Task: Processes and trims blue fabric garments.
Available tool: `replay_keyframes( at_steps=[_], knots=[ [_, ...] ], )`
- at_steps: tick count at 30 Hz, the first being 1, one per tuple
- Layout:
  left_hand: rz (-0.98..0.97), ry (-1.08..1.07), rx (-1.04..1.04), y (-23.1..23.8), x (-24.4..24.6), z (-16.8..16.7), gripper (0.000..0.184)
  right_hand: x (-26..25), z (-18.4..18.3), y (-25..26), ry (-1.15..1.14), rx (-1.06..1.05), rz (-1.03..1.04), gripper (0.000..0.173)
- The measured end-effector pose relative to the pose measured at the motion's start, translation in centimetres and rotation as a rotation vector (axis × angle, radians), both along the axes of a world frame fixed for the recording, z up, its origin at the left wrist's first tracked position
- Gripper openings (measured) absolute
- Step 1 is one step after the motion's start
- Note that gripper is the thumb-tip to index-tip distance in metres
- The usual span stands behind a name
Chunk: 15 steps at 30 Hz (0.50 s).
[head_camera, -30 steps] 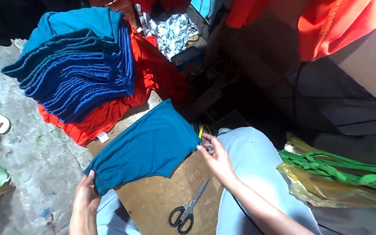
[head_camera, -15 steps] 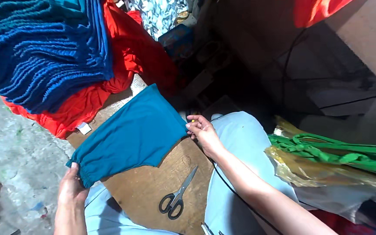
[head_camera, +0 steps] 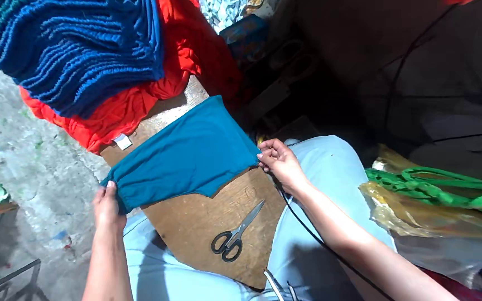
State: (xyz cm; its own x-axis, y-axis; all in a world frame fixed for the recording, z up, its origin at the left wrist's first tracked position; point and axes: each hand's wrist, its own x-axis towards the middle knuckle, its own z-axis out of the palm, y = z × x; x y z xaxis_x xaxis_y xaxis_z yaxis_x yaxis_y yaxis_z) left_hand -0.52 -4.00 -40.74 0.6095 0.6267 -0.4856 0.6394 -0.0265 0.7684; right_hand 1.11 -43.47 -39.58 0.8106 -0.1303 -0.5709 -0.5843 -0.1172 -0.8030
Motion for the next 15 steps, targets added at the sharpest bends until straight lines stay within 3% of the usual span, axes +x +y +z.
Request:
replay_keyframes(
  at_steps=[2,4,6,9,12,15],
  knots=[
    [-0.158,-0.040,0.315,-0.3,-0.9,0.8,0.046,0.0,0.2,0.1,-0.016,-0.004,0.046,0.031],
    [-0.436,-0.109,0.617,-2.5,-2.2,2.7,0.046,0.1,0.2,0.1,-0.035,-0.020,0.065,0.034],
    [-0.785,-0.237,0.720,-7.2,-3.9,3.6,0.034,0.1,0.0,0.0,-0.054,-0.043,0.071,0.033],
    [-1.174,-0.438,0.722,-13.0,-5.4,1.6,0.019,0.1,-0.2,-0.1,-0.082,-0.099,0.114,0.030],
    [-1.234,-0.488,0.756,-14.4,-4.9,-0.4,0.019,0.1,0.2,-0.1,-0.101,-0.149,0.148,0.029],
    [-1.135,-0.437,0.624,-14.2,-3.7,0.7,0.015,0.0,0.6,-0.5,-0.095,-0.177,0.188,0.030]
  ],
)
